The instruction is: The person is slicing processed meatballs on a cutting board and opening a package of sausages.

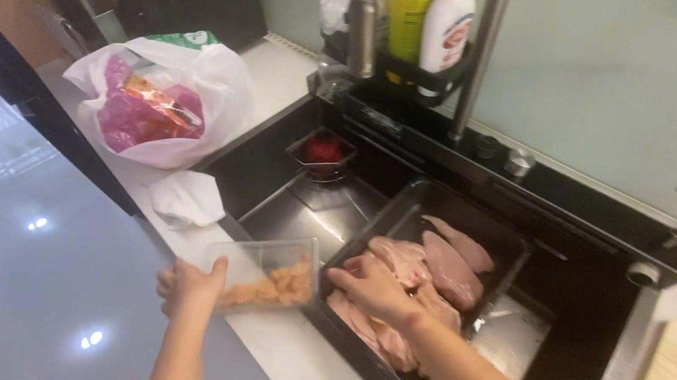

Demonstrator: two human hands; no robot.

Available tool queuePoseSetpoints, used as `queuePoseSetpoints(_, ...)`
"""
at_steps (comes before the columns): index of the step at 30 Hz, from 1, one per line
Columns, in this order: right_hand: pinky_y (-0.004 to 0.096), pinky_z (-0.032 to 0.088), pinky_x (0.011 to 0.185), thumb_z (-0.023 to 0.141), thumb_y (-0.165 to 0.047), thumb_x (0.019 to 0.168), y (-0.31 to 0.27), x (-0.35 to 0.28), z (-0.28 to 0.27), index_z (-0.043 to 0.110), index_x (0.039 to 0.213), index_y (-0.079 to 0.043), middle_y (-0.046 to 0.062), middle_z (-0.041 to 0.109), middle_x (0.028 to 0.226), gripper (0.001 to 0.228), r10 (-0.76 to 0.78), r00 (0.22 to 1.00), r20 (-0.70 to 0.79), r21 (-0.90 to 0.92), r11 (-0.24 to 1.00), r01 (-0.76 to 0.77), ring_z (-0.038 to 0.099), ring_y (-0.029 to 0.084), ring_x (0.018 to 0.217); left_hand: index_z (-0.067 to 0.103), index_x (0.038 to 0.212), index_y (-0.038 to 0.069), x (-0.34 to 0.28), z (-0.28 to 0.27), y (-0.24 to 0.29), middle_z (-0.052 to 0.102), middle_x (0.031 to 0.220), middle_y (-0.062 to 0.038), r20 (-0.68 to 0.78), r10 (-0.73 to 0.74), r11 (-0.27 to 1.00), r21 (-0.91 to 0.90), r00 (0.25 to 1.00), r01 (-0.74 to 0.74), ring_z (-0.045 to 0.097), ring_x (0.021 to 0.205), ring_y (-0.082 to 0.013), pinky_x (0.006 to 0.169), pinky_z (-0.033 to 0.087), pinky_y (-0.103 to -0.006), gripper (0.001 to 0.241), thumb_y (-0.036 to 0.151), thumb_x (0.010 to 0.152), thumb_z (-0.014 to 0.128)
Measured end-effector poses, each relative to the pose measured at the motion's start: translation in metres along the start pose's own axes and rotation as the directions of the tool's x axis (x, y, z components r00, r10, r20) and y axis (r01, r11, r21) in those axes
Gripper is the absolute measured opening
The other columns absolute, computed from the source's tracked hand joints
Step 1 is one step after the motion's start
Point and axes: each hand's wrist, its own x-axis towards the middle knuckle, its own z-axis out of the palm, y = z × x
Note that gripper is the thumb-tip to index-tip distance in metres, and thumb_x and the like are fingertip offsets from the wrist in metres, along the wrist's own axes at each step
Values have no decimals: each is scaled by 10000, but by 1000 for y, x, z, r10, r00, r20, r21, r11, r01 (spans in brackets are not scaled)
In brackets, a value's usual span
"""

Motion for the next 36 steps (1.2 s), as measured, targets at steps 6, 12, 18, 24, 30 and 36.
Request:
queuePoseSetpoints(6, 349, 552, 761, 767, -448, 823, 38, 42, 36, 454, 1420, -12, 128, 683, 1138, 804, 186, 982, -22, 209, 962, -178, 664, 181, 922, 666, 1272, -16, -4, 26, -6, 712, 1231, -241, 176, 174, 934, -341, 969, -106, 681, 1164, -355, 1006, 527, -434, 782, 589, 794, 793)
queuePoseSetpoints(12, 356, 596, 849, 780, -362, 791, 38, -68, -86, 465, 1467, -89, 144, 728, 1135, 794, -87, 938, -335, 37, 994, 106, 702, 219, 983, 520, 1240, 18, -122, 6, 109, 676, 1125, -164, 367, 437, 563, -824, 821, 69, 667, 966, -229, 806, 554, -387, 682, 325, 743, 872)
queuePoseSetpoints(18, 469, 470, 947, 826, -354, 765, -2, -228, -175, 597, 1317, -29, 236, 545, 1337, 680, -600, 394, -696, -682, 723, -105, 559, 419, 1183, 460, 1299, 105, -293, 23, 237, 738, 1110, -96, 520, 712, 312, -837, 472, 450, 705, 962, -189, 837, 582, -342, 696, 185, 717, 834)
queuePoseSetpoints(24, 399, 475, 929, 771, -377, 802, 83, -352, -254, 777, 927, -163, 44, 717, 1015, 248, -105, 431, -896, -358, 745, -562, 633, 238, 1048, 548, 1284, 89, -471, 40, 308, 748, 1018, -95, 663, 737, 464, -638, 132, 614, 707, 773, -219, 649, 569, -426, 529, 145, 807, 772)
queuePoseSetpoints(30, 281, 570, 722, 576, -234, 967, 220, -483, -357, 669, 964, -53, 61, 794, 762, 204, 296, 324, -899, 369, 909, 194, 719, 144, 720, 679, 1138, 26, -584, 88, 359, 801, 1062, -125, 634, 769, 525, -697, 78, 488, 759, 871, -210, 758, 614, -349, 288, 136, 874, 718)
queuePoseSetpoints(36, 297, 486, 603, 674, -230, 976, 250, -592, -389, 689, 1022, -28, 47, 674, 738, 208, 116, 49, -992, 102, 968, -232, 583, 144, 682, 724, 1209, 75, -643, 103, 396, 799, 1103, -105, 705, 709, 665, -671, 5, 328, 716, 984, -150, 857, 557, -347, 368, 218, 870, 736)
